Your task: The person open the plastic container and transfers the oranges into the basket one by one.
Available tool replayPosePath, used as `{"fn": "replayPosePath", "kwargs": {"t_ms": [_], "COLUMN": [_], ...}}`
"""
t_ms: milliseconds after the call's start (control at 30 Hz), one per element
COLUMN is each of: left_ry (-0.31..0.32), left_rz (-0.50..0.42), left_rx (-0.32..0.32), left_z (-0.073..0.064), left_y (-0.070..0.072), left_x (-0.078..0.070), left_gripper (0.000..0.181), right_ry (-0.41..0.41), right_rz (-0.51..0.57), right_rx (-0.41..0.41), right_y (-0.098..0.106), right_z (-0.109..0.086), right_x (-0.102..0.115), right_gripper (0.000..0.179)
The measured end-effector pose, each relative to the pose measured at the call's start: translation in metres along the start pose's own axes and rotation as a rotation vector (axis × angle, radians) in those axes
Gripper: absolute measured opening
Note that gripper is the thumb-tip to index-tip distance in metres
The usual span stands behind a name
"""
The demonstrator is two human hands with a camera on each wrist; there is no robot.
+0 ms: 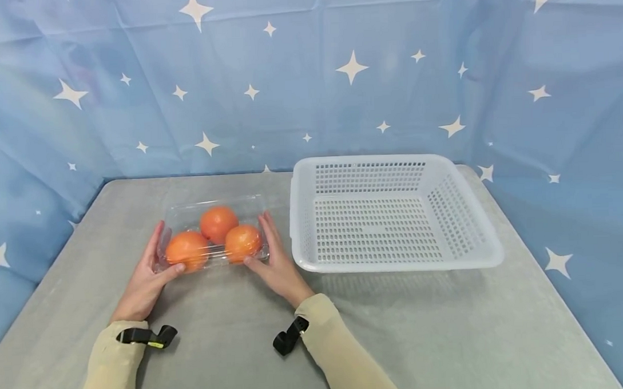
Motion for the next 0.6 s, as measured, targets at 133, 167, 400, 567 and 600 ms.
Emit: {"fn": "replayPosePath", "kwargs": {"t_ms": [133, 167, 400, 567, 600], "left_ry": [0.011, 0.018, 0.03, 0.038, 0.039], "left_rz": [0.03, 0.043, 0.084, 0.08, 0.088], "left_rx": [0.048, 0.06, 0.079, 0.104, 0.103], "left_z": [-0.0016, -0.0023, -0.0056, -0.0077, -0.008], "left_y": [-0.0023, -0.0027, 0.0001, -0.0001, 0.0005], "left_x": [0.0029, 0.0038, 0.006, 0.0077, 0.0078], "left_gripper": [0.1, 0.101, 0.104, 0.098, 0.096], "right_ry": [0.009, 0.011, 0.028, 0.029, 0.032], "right_rz": [-0.009, -0.008, 0.004, -0.015, -0.013], "right_rx": [-0.005, -0.006, -0.003, -0.027, -0.028], "right_y": [0.0015, 0.0017, -0.0012, 0.0, -0.0002], "right_z": [-0.0001, -0.0001, 0.0015, -0.0007, -0.0005], "right_x": [0.0, -0.0002, -0.0007, -0.0016, -0.0015], "right_gripper": [0.076, 0.076, 0.074, 0.074, 0.074]}}
Point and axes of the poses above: each hand's wrist, its own z-axis towards the middle knuckle, its own y-axis out of the back of the hand, x = y × z, the point moved 9 cm from there along z, towards the middle knuckle, and after that the axes turned 2 degrees about z, right-handed, at the moved point
